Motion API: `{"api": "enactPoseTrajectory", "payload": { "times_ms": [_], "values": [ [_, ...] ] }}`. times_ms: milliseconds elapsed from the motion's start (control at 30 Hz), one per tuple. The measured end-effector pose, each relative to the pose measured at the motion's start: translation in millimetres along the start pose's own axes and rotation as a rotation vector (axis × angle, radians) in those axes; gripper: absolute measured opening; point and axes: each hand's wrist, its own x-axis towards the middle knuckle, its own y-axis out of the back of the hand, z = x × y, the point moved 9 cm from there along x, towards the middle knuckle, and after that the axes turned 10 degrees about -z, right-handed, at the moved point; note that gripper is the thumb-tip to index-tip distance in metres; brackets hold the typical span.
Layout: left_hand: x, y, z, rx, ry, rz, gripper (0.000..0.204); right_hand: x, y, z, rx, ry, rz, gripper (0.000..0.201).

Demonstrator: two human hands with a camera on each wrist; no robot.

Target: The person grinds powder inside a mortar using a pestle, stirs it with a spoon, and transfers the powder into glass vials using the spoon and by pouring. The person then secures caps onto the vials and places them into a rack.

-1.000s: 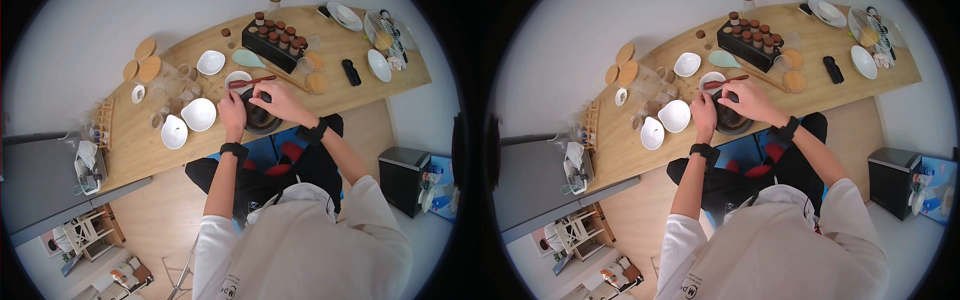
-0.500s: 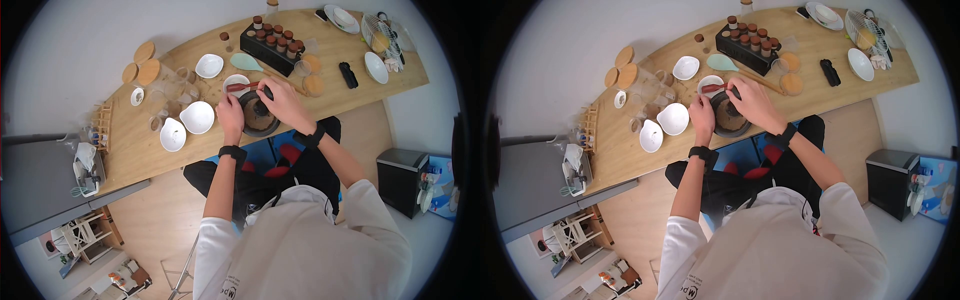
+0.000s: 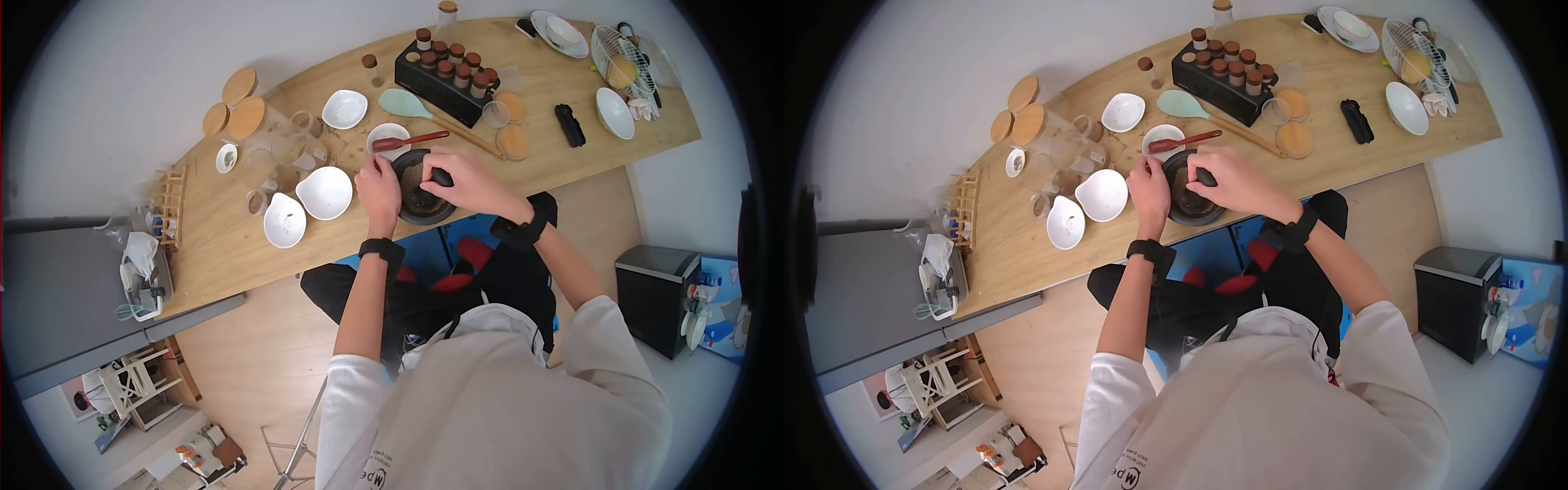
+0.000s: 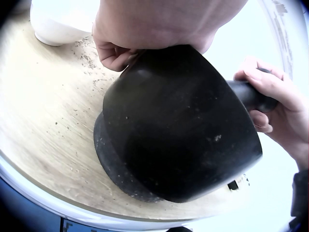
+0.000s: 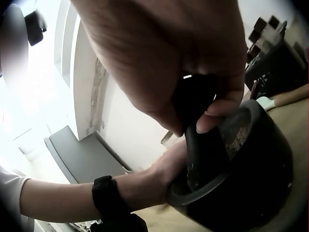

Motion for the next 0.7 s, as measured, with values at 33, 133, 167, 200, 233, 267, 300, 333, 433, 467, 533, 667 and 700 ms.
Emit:
{"api": "enactPoseTrajectory", "payload": {
  "times_ms": [33,133,167,200,233,267,300,333,433,467,533,667,700],
  "values": [
    [0,0,1,0.007,0.000,0.003,0.036,1,-5,4,0.042,-0.051,-0.112,0.020],
    [-2,1,4,-0.026,-0.015,-0.001,0.036,-2,9,18,0.002,-0.231,0.121,0.021],
    [-1,2,6,-0.028,-0.017,0.002,0.036,-3,4,18,0.000,-0.228,0.122,0.021],
    [-1,2,5,-0.026,0.007,-0.004,0.036,-5,0,12,0.009,-0.142,0.160,0.022],
    [-2,2,3,-0.021,0.032,-0.013,0.036,-7,-2,4,0.021,-0.058,0.199,0.023],
    [-3,2,3,-0.018,0.032,-0.013,0.036,-8,0,4,0.023,-0.058,0.200,0.023],
    [-3,2,3,-0.025,0.030,-0.015,0.036,-7,-3,0,0.030,-0.019,0.110,0.022],
    [-2,1,3,-0.033,0.028,-0.016,0.036,-7,-7,-3,0.034,0.022,0.018,0.022],
    [-2,2,6,0.019,0.022,-0.010,0.038,-4,-3,18,0.064,-0.078,-0.001,0.023],
    [-2,4,8,0.014,0.020,-0.004,0.038,-3,-2,17,0.058,-0.073,-0.003,0.023],
    [-4,3,9,0.045,0.044,-0.023,0.044,-6,4,15,0.021,-0.136,0.058,0.023],
    [-1,0,4,0.057,0.060,-0.045,0.046,-6,-4,5,-0.044,-0.097,0.087,0.022],
    [-1,0,3,0.060,0.066,-0.043,0.046,-6,-4,6,-0.034,-0.101,0.105,0.022]
  ]
}}
